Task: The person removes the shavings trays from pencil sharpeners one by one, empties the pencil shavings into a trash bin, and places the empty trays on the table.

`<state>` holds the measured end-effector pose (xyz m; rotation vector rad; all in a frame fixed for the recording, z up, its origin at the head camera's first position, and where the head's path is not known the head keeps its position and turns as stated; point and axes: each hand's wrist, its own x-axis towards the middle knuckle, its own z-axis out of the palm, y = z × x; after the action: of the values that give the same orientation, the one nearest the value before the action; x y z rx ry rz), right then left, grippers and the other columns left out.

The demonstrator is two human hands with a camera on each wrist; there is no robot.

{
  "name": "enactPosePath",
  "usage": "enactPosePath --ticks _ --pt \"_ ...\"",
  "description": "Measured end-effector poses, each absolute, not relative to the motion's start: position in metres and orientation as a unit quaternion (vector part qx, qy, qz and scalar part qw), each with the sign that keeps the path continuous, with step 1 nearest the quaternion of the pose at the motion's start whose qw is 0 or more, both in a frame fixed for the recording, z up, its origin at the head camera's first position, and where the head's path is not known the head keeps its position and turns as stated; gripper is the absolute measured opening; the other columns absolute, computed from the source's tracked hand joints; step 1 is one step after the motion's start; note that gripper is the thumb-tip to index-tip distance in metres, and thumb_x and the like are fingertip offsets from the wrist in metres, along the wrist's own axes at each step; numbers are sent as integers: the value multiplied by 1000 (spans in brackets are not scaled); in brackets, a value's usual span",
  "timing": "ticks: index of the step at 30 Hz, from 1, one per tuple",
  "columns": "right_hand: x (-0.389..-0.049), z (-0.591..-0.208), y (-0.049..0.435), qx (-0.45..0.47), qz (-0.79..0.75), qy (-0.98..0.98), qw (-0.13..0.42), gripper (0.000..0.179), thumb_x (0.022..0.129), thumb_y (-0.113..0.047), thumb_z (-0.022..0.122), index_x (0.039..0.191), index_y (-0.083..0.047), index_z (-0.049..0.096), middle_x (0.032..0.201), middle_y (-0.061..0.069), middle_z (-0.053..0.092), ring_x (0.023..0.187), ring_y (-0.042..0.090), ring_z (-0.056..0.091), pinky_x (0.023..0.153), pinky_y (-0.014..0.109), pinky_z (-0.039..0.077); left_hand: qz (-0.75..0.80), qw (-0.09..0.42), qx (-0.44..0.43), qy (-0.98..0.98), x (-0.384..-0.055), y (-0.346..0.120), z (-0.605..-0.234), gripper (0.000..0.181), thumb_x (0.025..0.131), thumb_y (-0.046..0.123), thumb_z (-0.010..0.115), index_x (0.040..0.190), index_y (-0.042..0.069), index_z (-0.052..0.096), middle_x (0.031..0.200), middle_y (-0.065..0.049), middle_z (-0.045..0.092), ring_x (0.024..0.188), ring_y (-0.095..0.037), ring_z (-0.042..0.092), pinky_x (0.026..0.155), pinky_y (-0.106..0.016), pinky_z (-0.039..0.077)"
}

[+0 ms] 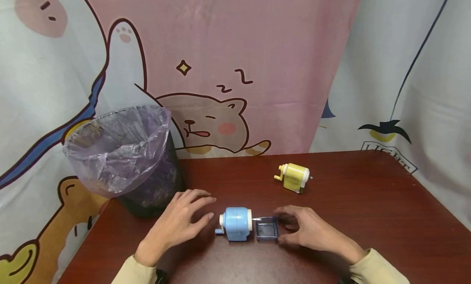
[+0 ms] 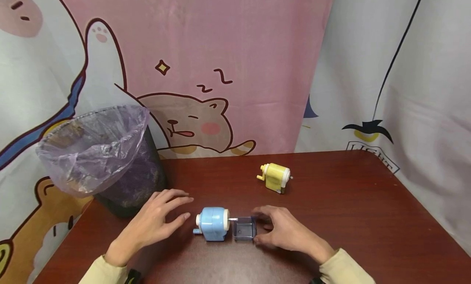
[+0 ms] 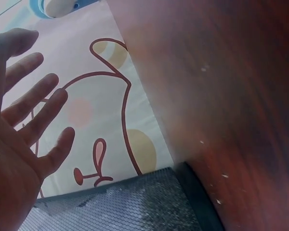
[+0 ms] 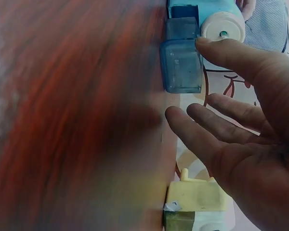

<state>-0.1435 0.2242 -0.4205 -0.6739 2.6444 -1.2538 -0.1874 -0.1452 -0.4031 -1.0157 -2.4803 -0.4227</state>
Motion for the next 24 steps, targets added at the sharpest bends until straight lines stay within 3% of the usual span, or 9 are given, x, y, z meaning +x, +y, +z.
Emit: enactPosePath --ticks 5,9,18,24 --pt "-139 -416 230 -248 -329 911 17 57 81 -34 87 128 -8 67 122 0 73 114 21 70 93 39 58 -154 200 -376 -891 -191 -138 -397 33 91 38 73 124 30 72 123 9 66 113 -11 61 94 -43 49" --pt "-137 -414 237 -254 -274 928 -13 44 85 -30 82 124 -12 69 120 -5 72 112 15 68 93 39 57 -149 192 -390 -888 -195 -132 -393 32 93 39 71 123 30 72 123 9 66 112 -12 62 94 -42 49" --pt "-132 -419 256 -255 -206 941 -84 38 84 -20 82 118 -8 72 119 1 72 109 20 69 88 42 58 -126 161 -418 -885 -200 -118 -383 31 93 40 70 123 30 72 121 9 66 110 -12 62 91 -41 49" --pt "-130 -413 263 -208 -176 960 -58 42 86 -27 81 122 -8 72 123 3 70 111 22 69 89 45 58 -120 153 -427 -883 -206 -107 -373 33 95 43 68 126 30 71 123 7 66 114 -14 62 93 -42 49"
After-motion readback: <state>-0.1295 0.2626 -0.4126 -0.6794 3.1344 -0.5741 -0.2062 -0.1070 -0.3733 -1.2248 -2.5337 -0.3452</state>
